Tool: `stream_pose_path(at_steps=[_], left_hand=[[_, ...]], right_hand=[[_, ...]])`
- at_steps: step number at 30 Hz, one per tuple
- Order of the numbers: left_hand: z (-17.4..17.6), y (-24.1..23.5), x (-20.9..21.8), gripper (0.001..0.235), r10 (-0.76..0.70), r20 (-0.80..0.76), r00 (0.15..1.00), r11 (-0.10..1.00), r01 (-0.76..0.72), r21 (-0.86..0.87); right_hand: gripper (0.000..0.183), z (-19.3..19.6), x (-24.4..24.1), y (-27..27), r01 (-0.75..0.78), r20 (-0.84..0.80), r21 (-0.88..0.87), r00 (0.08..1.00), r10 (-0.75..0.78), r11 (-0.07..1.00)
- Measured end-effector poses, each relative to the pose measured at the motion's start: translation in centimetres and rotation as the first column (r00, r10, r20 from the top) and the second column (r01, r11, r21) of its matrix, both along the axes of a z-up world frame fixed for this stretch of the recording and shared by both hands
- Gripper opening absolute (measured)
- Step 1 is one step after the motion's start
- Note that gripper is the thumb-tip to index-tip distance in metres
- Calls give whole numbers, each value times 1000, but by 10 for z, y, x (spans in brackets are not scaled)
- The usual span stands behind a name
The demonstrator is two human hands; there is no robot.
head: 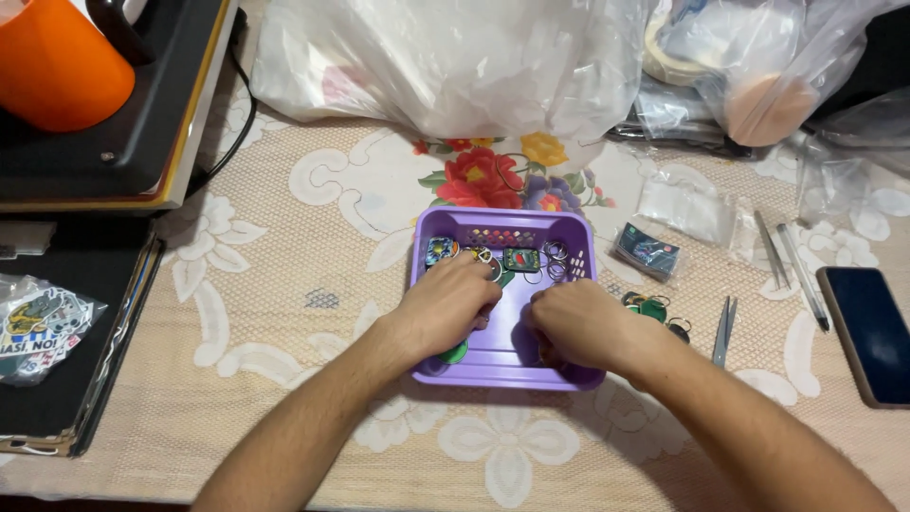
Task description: The person assembles keychains by attaching metal rings to small circular badges. They pick badges from a purple basket, open the rings, and connect them to the badges, then place the finished keychains on the table.
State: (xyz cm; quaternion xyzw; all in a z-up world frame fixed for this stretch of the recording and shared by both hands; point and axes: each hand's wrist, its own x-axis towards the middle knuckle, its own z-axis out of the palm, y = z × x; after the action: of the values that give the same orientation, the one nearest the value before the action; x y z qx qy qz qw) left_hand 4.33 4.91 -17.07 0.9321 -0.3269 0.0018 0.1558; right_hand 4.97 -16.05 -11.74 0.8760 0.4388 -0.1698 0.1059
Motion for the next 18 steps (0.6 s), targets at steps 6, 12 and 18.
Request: stream_pose_path(at_steps=[6, 12, 18], left_hand=[[46, -5, -13, 18, -32, -242, 970, 942, -52, -332], [31, -14, -10, 11, -87, -560, 824, 637, -387, -667], [33, -11, -10, 18, -189, -647, 739, 518, -485, -705]], right_hand=[[22, 7, 2, -9, 36, -112, 65, 993, -28, 997], [12, 54, -6, -8, 223, -329, 298, 937, -120, 928], [20, 61, -11, -24, 425, -551, 598, 834, -36, 680]])
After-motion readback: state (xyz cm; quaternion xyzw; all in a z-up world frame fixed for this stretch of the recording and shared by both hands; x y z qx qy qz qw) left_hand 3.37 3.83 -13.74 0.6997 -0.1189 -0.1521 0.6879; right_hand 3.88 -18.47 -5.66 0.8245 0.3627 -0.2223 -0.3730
